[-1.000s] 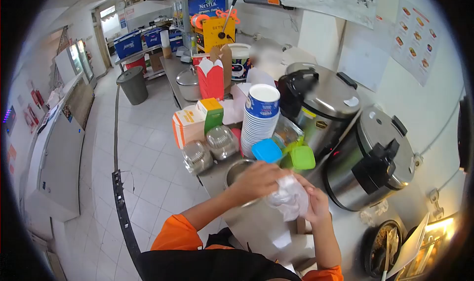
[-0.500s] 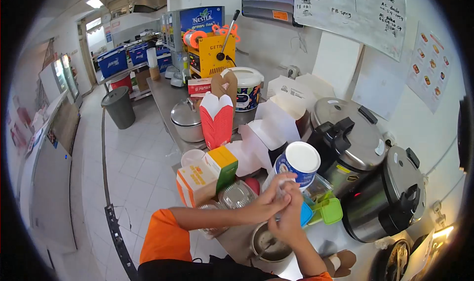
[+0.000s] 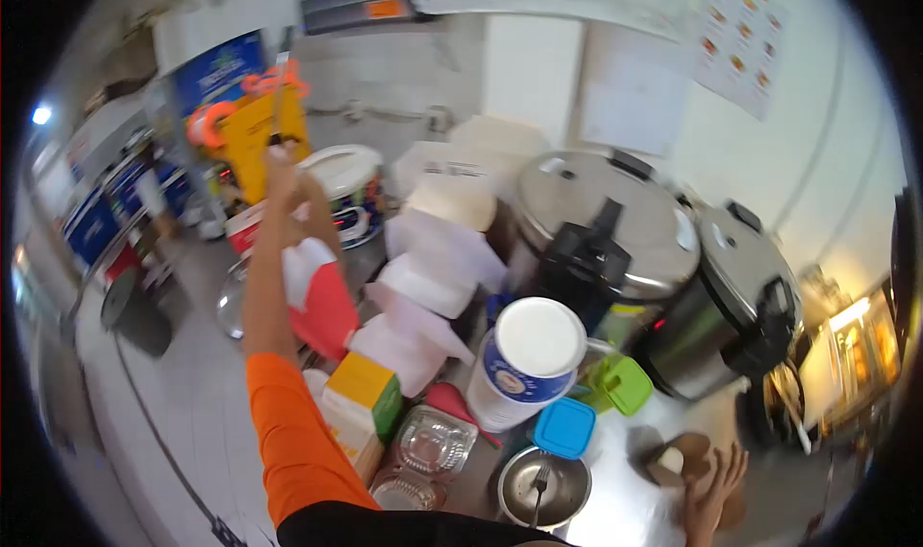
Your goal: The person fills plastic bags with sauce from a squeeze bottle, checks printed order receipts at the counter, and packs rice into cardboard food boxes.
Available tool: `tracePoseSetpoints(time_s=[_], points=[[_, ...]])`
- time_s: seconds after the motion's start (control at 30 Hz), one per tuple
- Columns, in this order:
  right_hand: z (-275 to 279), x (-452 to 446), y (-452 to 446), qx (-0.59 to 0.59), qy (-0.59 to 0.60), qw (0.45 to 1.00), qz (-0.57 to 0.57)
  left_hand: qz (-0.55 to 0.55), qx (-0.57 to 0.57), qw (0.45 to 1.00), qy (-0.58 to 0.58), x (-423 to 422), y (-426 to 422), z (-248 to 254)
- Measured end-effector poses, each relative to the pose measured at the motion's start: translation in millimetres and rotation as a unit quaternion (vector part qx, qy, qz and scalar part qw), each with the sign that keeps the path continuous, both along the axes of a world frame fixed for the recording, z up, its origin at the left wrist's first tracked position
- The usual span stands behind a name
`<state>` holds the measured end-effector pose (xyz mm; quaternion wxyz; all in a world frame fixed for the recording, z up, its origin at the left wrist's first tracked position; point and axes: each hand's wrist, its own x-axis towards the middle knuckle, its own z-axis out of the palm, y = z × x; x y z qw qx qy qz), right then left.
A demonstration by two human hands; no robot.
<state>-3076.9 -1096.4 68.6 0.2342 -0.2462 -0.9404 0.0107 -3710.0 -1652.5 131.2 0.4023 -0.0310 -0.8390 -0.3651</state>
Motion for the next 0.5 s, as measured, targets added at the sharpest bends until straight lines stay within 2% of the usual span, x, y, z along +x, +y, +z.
tracePoseSetpoints(time_s=[0.03,0.07,0.1,0.17,0.23,0.27,0.3,0.37,0.4,0.43,0.5], points=[[-2,19,7,0.013,-0.014,0.999,-0.042,0.073,-0.258,0.963,0.04,-24,-23,-21],[-5,39,16,0.025,-0.029,0.995,-0.088,0.176,-0.472,0.853,0.136,-50,-47,-44],[-9,62,19,0.032,-0.044,0.989,-0.137,0.179,-0.264,0.942,0.104,-89,-64,-78],[-16,92,18,0.078,-0.022,0.974,-0.213,0.143,-0.255,0.956,0.028,-83,-56,-74],[-36,131,28,0.032,0.015,0.964,-0.262,0.117,-0.27,0.956,0.001,-88,-46,-67],[-47,145,32,0.0,0.073,0.958,-0.278,0.108,-0.274,0.956,-0.007,-91,-41,-63],[-61,162,38,-0.025,0.131,0.947,-0.291,0.1,-0.273,0.957,-0.011,-91,-33,-56],[-108,201,52,0.049,0.168,0.936,-0.306,0.082,-0.279,0.957,-0.016,-89,-14,-42],[-132,214,52,0.039,0.182,0.918,-0.35,0.073,-0.28,0.957,-0.012,-87,-5,-35],[-161,229,59,0.068,0.192,0.917,-0.343,0.066,-0.275,0.959,-0.003,-82,7,-26],[-181,222,49,0.061,0.171,0.91,-0.374,0.043,-0.259,0.965,0.026,-61,21,-4]])
